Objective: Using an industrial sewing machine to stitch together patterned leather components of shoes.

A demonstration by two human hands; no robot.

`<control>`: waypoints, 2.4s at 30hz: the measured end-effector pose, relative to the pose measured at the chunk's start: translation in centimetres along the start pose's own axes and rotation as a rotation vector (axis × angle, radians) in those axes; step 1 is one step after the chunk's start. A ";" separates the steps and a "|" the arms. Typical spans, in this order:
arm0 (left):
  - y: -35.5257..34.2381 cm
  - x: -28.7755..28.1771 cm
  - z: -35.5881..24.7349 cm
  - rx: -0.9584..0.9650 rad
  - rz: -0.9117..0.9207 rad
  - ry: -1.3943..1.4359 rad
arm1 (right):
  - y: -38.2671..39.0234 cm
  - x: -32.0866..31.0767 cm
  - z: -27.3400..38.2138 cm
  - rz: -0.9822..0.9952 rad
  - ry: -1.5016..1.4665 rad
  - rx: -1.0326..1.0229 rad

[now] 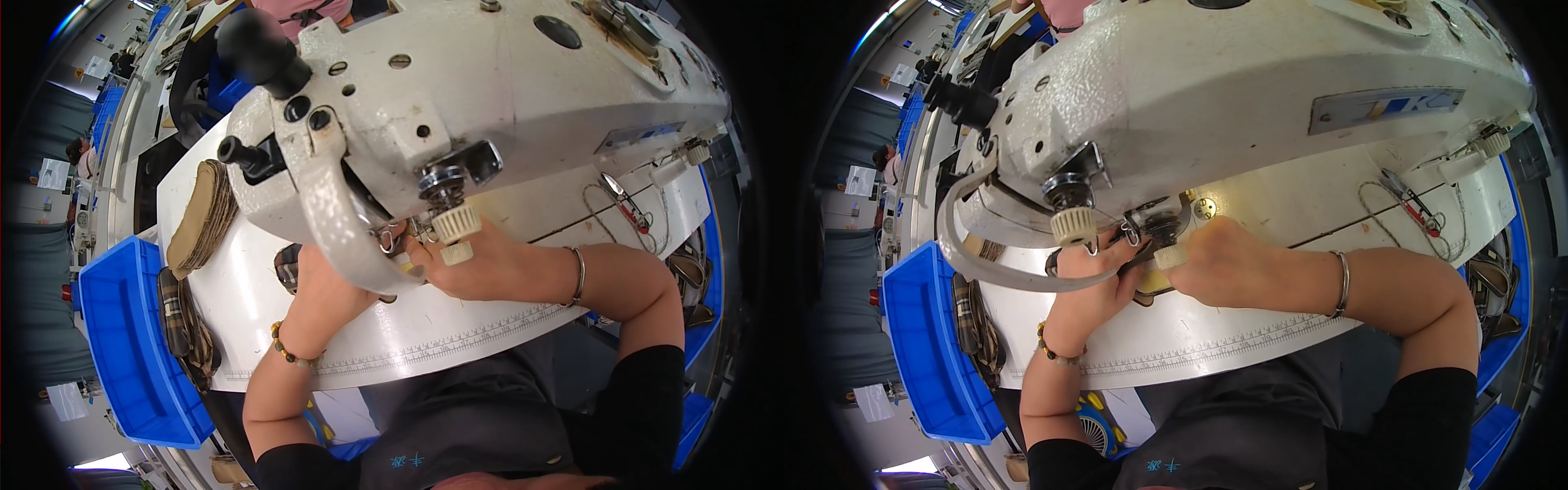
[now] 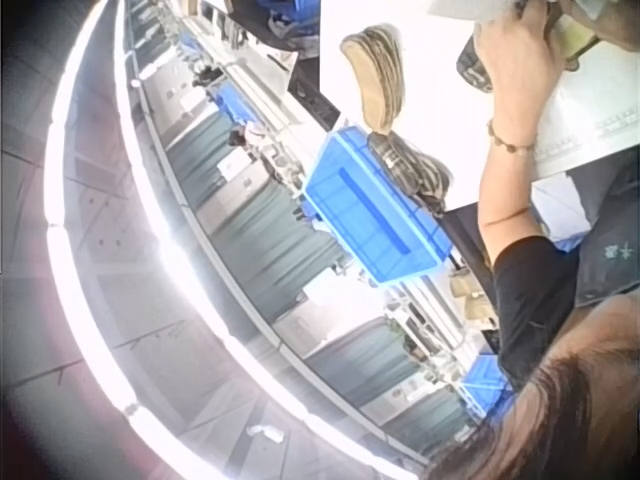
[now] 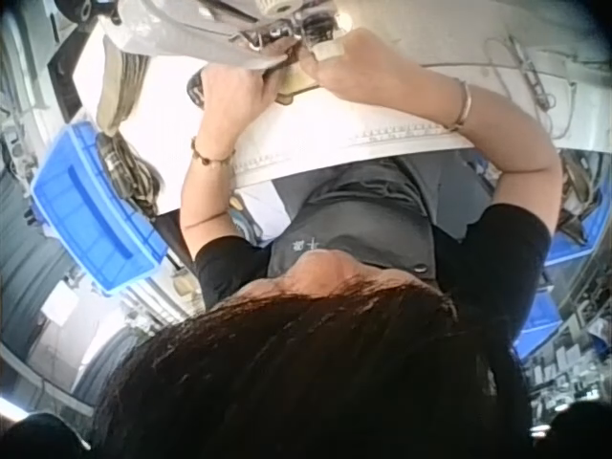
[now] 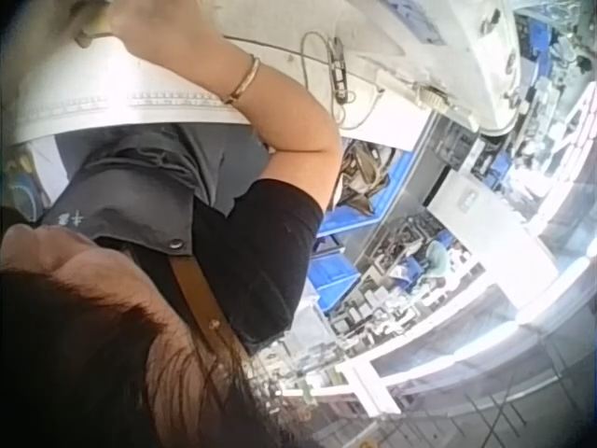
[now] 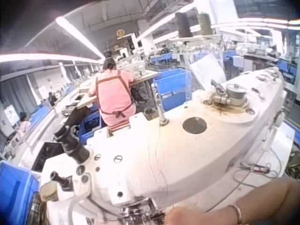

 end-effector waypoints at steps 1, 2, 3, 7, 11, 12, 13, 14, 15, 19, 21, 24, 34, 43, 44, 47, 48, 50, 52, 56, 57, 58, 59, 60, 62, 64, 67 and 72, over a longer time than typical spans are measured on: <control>0.2 0.7 0.5 -0.020 0.039 -0.020 | 0.1 0.4 -0.2 0.079 0.012 0.031; 0.3 1.3 0.9 -0.040 0.078 -0.039 | 0.2 0.6 -0.4 0.079 0.014 0.032; 0.3 1.2 1.0 -0.040 0.076 -0.042 | 0.0 0.7 -0.7 0.056 -0.011 0.039; 0.2 0.3 0.6 -0.005 0.040 -0.121 | 0.0 0.1 -0.6 0.081 0.030 0.051; 0.4 -1.0 0.2 0.013 -0.063 -0.168 | 0.3 0.6 -0.8 0.131 0.096 0.017; 0.4 -1.1 0.2 0.014 -0.065 -0.168 | 0.0 0.0 -0.9 -0.004 0.042 0.000; 0.4 -1.0 0.3 0.000 -0.049 -0.155 | -0.1 -0.8 -0.9 -0.140 -0.011 -0.017; 0.4 -0.9 0.4 -0.014 -0.034 -0.142 | -0.2 -0.6 -1.0 -0.140 -0.009 -0.016; 0.4 -0.9 0.5 -0.017 -0.035 -0.143 | -0.5 -1.2 -1.3 -0.223 0.014 0.027; 0.4 -1.2 0.1 0.015 -0.178 -0.118 | 0.0 -0.7 -3.3 -0.293 -0.056 0.175; 0.5 -1.3 -0.3 0.031 -0.234 -0.115 | -0.1 0.0 -3.5 -0.293 -0.044 0.139; 1.0 -1.5 -1.0 0.086 -0.326 -0.150 | -0.1 1.0 -4.7 -0.269 -0.069 0.134; 1.4 -0.4 1.2 0.038 -0.332 -0.261 | 0.1 0.6 -4.7 -0.249 -0.039 0.130; 0.4 -1.8 1.2 -0.055 0.006 -0.112 | -0.9 -0.1 -1.4 -0.068 -0.299 -0.001; 0.4 -1.5 1.3 -0.070 0.081 -0.058 | -0.8 0.0 -1.2 -0.067 -0.299 -0.001; 0.5 -1.3 1.4 -0.119 0.151 -0.028 | -0.7 0.8 -0.5 -0.011 -0.188 -0.020; 0.5 -1.3 1.4 -0.142 0.146 -0.047 | -0.5 1.2 -0.7 -0.008 -0.189 -0.023; 0.3 -1.2 1.3 -0.142 0.139 -0.040 | -0.1 0.8 -1.0 -0.160 0.015 -0.061; 0.3 -0.8 1.5 -0.136 0.130 -0.031 | -0.3 -0.1 -0.8 -0.194 0.036 -0.086; 0.5 -0.3 1.4 -0.011 -0.051 -0.055 | -0.3 -1.7 2.4 -0.364 0.313 -0.379; 0.6 -0.8 0.9 0.066 -0.158 -0.077 | -0.6 -3.7 2.4 -0.447 0.098 -0.289; 0.5 -0.5 0.8 0.065 -0.157 -0.079 | -0.7 -4.3 2.7 -0.448 0.097 -0.290; 0.6 -0.6 0.2 0.123 -0.217 -0.058 | -0.8 -4.2 3.1 -0.395 0.137 -0.307; 0.6 -0.8 -0.5 0.186 -0.277 -0.031 | -0.6 -4.0 3.3 -0.340 0.181 -0.318; 0.2 -0.4 -1.2 0.217 -0.232 -0.065 | 0.1 -3.4 3.3 -0.343 0.222 -0.333; 0.2 0.1 -1.5 0.247 -0.185 -0.102 | 0.4 -3.2 3.3 -0.347 0.262 -0.349; 0.9 1.2 -0.8 0.210 -0.098 -0.194 | 0.5 -3.5 3.4 -0.371 0.223 -0.365; 0.7 0.6 -0.3 0.164 -0.188 -0.065 | 0.7 -3.5 3.5 -0.320 0.228 -0.357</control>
Point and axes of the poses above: each hand's wrist, its own y-axis away from the middle knuckle, its own x-axis out of the palm, z = x × y, the point moved 8 cm from there along -y, towards the middle knuckle, and after that the axes turned 11 degrees about -y, right-handed, at the moved point
